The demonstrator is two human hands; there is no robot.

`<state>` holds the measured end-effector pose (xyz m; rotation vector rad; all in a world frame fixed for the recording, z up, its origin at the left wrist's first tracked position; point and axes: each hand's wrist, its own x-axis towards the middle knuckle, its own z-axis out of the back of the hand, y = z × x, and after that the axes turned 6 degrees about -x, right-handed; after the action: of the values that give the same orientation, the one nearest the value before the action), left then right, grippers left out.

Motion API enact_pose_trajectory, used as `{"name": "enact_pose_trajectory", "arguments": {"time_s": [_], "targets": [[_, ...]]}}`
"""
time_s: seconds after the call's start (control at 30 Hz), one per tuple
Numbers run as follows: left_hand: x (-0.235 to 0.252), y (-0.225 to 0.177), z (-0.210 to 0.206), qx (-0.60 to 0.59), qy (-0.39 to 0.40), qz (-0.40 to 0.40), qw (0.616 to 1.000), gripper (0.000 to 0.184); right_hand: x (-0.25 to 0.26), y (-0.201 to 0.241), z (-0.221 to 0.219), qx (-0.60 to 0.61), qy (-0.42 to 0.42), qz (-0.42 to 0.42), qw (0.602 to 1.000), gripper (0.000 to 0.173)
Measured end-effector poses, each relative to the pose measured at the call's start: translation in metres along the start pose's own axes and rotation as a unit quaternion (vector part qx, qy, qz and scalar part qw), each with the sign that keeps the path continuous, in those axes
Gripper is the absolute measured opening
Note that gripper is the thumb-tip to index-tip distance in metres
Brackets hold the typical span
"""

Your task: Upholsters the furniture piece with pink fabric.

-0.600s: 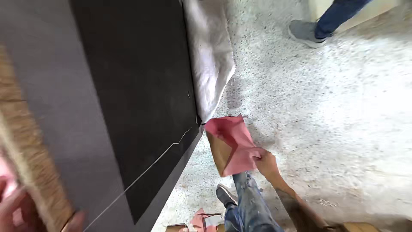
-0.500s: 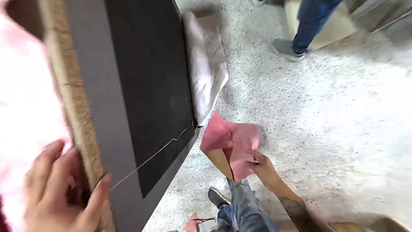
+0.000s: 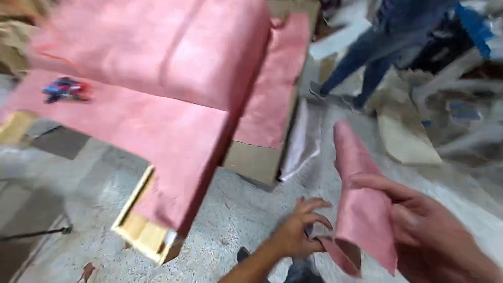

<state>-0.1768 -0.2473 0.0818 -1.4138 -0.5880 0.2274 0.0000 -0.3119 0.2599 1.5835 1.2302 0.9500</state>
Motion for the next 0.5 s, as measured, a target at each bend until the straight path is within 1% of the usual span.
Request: {"name": "enact_pose_trajectory", "arguments": {"time_s": [0.03,0.1,0.13,0.17,0.2,0.23,0.27,0.3,0.33,0.37,0.4,0.47,0.5], "targets": [[-0.017,-0.023,0.007,-0.025,-0.038,0.001,0.999,0.025,0.005,0.02,-0.031,-0.015,0.034,0.043,0.998,0.047],[-0.046,-0.064,0.039,-0.07,-0.15,0.034,0.986,0.022,0.019,0.055,-0.089,-0.07,0.068,0.115,0.989,0.051],[-0.057,-0.087,0.067,-0.067,-0.218,0.063,0.972,0.023,0.028,0.071,-0.112,-0.089,0.067,0.135,0.985,0.048],[-0.065,-0.112,0.104,-0.034,-0.283,0.082,0.955,0.025,0.039,0.085,-0.135,-0.113,0.043,0.146,0.982,0.043],[-0.072,-0.138,0.148,0.023,-0.339,0.092,0.936,0.026,0.053,0.098,-0.156,-0.133,0.003,0.151,0.979,0.035],[-0.077,-0.166,0.192,0.091,-0.378,0.086,0.917,0.027,0.067,0.109,-0.175,-0.14,-0.036,0.156,0.977,0.029],[-0.082,-0.194,0.233,0.161,-0.398,0.054,0.902,0.025,0.079,0.115,-0.188,-0.137,-0.048,0.168,0.975,0.025],[-0.088,-0.22,0.271,0.233,-0.398,-0.009,0.887,0.021,0.088,0.116,-0.198,-0.128,-0.046,0.183,0.974,0.022],[-0.094,-0.246,0.303,0.294,-0.383,-0.08,0.872,0.018,0.093,0.114,-0.206,-0.121,-0.035,0.207,0.97,0.022],[-0.099,-0.272,0.331,0.348,-0.363,-0.147,0.852,0.016,0.093,0.109,-0.214,-0.123,-0.02,0.233,0.965,0.024],[-0.108,-0.294,0.353,0.394,-0.342,-0.198,0.83,0.014,0.087,0.099,-0.222,-0.137,-0.007,0.254,0.957,0.026],[-0.14,-0.324,0.383,0.468,-0.291,-0.246,0.797,0.012,0.057,0.066,-0.235,-0.179,0.011,0.271,0.946,0.024],[-0.163,-0.33,0.393,0.498,-0.265,-0.252,0.787,0.013,0.039,0.041,-0.241,-0.188,0.022,0.277,0.942,0.019]]}}
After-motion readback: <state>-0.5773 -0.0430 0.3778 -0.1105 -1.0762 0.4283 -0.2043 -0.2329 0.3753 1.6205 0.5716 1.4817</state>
